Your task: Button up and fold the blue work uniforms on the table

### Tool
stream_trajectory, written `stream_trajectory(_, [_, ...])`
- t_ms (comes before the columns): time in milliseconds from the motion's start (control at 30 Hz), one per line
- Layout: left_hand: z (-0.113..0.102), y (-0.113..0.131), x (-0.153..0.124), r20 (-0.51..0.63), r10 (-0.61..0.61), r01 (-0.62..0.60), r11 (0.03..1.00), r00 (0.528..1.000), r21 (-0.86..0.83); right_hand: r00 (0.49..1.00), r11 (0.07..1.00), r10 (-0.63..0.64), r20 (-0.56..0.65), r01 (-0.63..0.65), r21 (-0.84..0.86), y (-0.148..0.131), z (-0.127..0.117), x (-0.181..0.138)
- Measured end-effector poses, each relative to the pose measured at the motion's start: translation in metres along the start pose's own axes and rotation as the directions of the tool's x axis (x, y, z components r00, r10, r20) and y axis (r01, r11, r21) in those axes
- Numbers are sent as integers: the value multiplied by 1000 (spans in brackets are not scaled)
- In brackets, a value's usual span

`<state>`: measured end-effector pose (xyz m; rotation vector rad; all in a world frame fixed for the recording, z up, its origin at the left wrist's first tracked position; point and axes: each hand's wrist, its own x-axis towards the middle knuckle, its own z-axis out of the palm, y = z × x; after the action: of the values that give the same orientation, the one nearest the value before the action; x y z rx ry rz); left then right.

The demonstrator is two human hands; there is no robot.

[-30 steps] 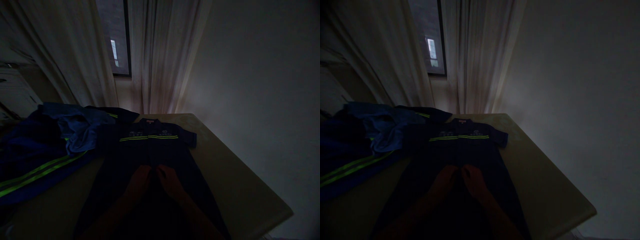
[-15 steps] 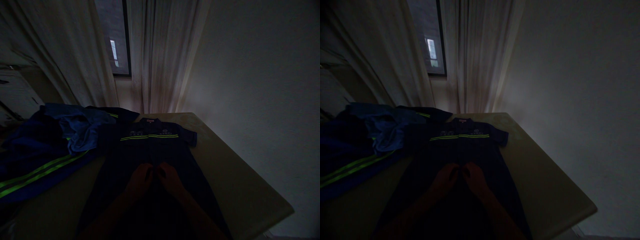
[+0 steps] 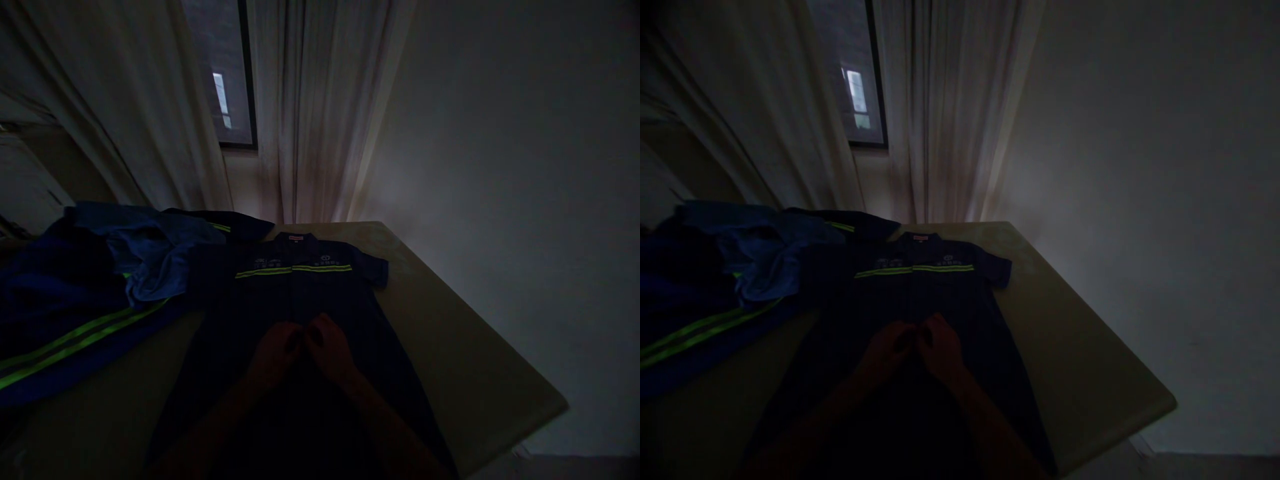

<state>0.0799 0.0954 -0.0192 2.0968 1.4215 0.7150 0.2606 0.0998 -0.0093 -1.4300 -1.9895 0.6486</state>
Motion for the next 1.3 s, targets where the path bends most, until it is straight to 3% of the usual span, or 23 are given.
stream_trajectory(100, [2, 0, 0, 7, 35, -36, 993, 999, 116, 999, 999, 25, -19, -25, 21, -4, 2, 2])
stream_trajectory(300, [4, 3, -2, -20, 143, -127, 927, 990, 352, 977, 973, 204, -58, -195, 127, -4, 10, 4])
stream_trajectory(500, [-1, 10, -3, -60, 133, -102, 924, 989, 369, 987, 985, 112, -119, -95, 143, -5, -6, 10])
stream_trajectory(567, [0, 6, -2, -37, 127, -107, 934, 991, 340, 989, 992, 96, -116, -85, 91, -13, -18, 4])
stream_trajectory(633, [1, -1, 0, 14, 113, -112, 943, 993, 312, 995, 994, 104, -16, -104, -40, -25, -24, -13])
stream_trajectory(733, [5, -8, -2, 32, 100, -105, 956, 994, 273, 983, 958, 146, 109, -113, -263, -40, -15, -54])
stream_trajectory(800, [7, -8, -11, -16, 82, -76, 970, 996, 231, 982, 933, 178, 68, -147, -328, -43, -3, -79])
stream_trajectory(900, [11, 0, -39, -119, 17, 1, 988, 993, 155, 978, 954, 203, -50, -210, -214, -34, 9, -99])
stream_trajectory(1000, [17, 11, -67, -146, 91, -66, 983, 985, 172, 958, 966, 258, -122, -253, 57, -19, 6, -98])
stream_trajectory(1133, [22, 21, -79, 35, 288, -287, 923, 957, 257, 945, 953, 274, -177, -243, 179, -10, 0, -93])
stream_trajectory(1233, [22, 22, -75, 142, 304, -331, 908, 942, 255, 968, 966, 219, -120, -197, 169, -15, 1, -92])
stream_trajectory(1300, [21, 20, -73, 152, 286, -314, 923, 946, 220, 975, 968, 211, -76, -198, 155, -18, 0, -91])
